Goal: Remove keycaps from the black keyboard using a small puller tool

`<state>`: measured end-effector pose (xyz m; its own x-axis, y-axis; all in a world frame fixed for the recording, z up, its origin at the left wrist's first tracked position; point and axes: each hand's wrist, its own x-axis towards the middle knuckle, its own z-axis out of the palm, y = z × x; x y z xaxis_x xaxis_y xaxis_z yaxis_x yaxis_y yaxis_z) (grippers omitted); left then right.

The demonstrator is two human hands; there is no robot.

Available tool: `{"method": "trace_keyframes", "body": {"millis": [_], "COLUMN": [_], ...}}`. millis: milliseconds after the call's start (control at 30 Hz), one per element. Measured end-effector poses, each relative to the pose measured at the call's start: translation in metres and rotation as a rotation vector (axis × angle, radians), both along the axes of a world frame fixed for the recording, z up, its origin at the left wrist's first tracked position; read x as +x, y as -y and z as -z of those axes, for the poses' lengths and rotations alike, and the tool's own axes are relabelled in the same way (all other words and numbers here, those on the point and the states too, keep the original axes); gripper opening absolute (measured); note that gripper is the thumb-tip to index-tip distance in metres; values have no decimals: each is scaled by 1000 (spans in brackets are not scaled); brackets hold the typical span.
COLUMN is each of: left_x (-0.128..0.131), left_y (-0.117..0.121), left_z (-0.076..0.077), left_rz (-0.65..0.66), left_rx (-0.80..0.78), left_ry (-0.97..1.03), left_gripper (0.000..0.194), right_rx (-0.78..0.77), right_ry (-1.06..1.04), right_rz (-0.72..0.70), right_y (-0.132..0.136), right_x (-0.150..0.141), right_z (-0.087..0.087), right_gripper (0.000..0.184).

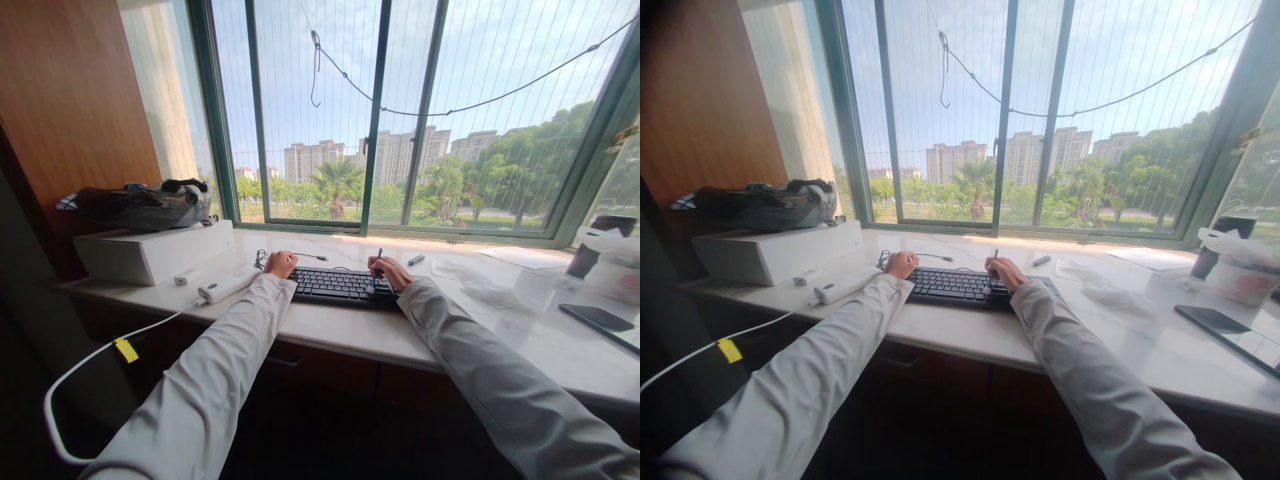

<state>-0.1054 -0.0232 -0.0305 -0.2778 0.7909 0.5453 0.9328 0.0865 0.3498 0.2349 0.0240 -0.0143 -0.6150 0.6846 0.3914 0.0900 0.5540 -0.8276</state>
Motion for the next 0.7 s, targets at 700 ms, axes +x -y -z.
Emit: {"method": "trace_keyframes", "body": {"millis": [700], "left_x": [3], "left_y": [2], "left_z": [0], "left_rz": [-23], "left_rx": [11], "left_ry": [-3], "left_gripper": [28], "right_rx": [223], "right_ry": [116], "right_rz": [156], "right_y": [4], "right_x": [5], "right_z": [-7], "right_gripper": [23]}}
